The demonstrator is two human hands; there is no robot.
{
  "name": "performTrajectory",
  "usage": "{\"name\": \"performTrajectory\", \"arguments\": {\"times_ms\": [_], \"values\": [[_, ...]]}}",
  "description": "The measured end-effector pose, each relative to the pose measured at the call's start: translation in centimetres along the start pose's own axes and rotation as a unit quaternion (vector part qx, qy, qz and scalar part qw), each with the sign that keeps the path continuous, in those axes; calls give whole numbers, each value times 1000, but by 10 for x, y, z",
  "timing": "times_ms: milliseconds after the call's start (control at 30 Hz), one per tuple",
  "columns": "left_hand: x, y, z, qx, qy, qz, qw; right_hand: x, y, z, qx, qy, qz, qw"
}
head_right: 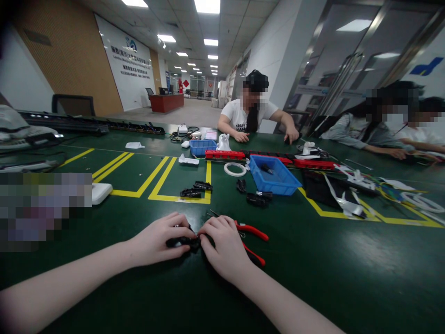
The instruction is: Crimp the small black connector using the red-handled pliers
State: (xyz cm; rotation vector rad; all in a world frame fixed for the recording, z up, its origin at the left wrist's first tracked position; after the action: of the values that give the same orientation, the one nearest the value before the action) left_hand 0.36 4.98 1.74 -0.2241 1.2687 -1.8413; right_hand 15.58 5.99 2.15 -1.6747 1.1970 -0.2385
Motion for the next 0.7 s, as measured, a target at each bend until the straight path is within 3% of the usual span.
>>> {"name": "performTrajectory", "arguments": {"times_ms": [400, 700], "values": [[1, 0, 1, 2, -3, -1, 1000, -1, 1, 0, -22, 20, 41, 999], [-1, 1, -10, 95, -30, -9, 995, 2, -3, -12, -51, -36, 51, 997]]}}
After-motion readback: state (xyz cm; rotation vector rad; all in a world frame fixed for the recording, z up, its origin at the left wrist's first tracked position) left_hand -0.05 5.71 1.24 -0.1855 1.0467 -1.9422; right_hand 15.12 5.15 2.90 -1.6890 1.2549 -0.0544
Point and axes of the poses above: each hand's wrist, its own x-axis away from the middle knuckle, its own y-axis out of the palm, z = x × y, the point moved 6 cm from there along -x, towards the middle knuckle, and after that the axes turned 7 degrees about z, right-handed, at the moved point
